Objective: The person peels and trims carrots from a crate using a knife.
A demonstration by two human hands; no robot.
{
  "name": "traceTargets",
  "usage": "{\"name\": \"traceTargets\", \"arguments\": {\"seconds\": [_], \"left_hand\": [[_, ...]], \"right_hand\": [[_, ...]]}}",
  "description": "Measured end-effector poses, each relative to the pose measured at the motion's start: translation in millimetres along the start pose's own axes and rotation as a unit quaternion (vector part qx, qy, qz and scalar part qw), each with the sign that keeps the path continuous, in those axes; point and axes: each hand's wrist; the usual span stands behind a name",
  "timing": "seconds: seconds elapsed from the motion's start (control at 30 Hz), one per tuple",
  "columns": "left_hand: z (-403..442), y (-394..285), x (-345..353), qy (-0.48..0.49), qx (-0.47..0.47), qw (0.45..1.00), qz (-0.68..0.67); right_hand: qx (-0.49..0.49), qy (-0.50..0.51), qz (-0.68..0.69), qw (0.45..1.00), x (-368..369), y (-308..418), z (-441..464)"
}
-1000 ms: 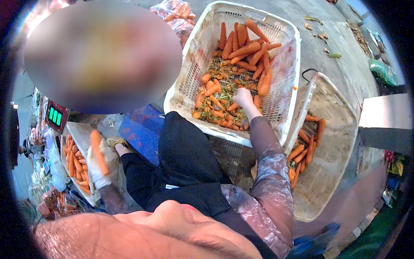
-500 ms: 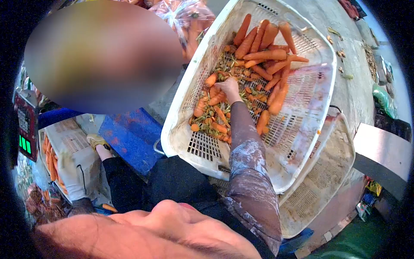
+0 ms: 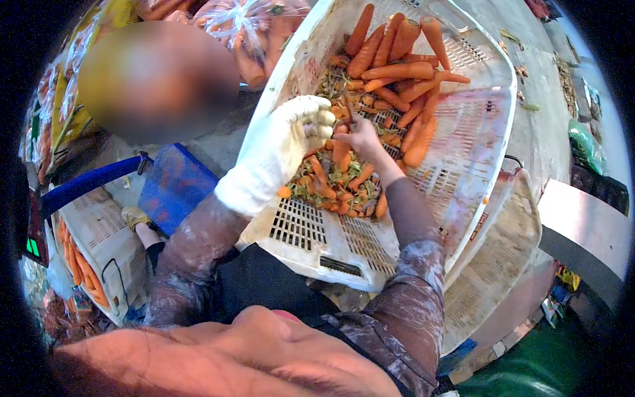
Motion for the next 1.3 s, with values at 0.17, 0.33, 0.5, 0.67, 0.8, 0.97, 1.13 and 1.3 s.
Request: {"name": "traceTargets", "arguments": {"seconds": [0.17, 0.33, 0.5, 0.67, 0.8, 0.97, 1.13, 1.3], "left_hand": [[28, 39, -9, -0.158, -0.067, 0.985, 0.030], [33, 53, -11, -0.060, -0.080, 0.993, -0.054], [15, 12, -2, 0.008, 0.001, 0.998, 0.069], [10, -21, 4, 0.107, 0.190, 0.968, 0.120], [9, -20, -3, 0.085, 0.161, 0.982, 0.054], [12, -19, -1, 0.101, 0.171, 0.980, 0.032], [12, -19, 0, 0.088, 0.154, 0.984, 0.031], [16, -17, -1, 0.088, 0.158, 0.983, 0.009]], "right_hand": [[-0.110, -0.051, 0.138, 0.983, -33, 90, -56], [-0.259, 0.091, 0.017, 0.961, -7, 143, -99], [-0.065, -0.040, 0.193, 0.978, -20, 120, -78], [0.148, -0.028, -0.068, 0.986, -6, -1, 13], [0.159, -0.079, -0.162, 0.971, 52, -50, 58], [0.132, -0.051, -0.325, 0.935, 58, -64, 76], [0.091, -0.025, -0.174, 0.980, 47, -92, 73], [0.083, -0.047, 0.123, 0.988, 52, -79, 51]]}}
Point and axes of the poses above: each hand's wrist, its own z-axis towards the middle knuckle, its own x-axis out of the palm, y = z × x, and after that the axes turned 5 degrees about y, right-handed
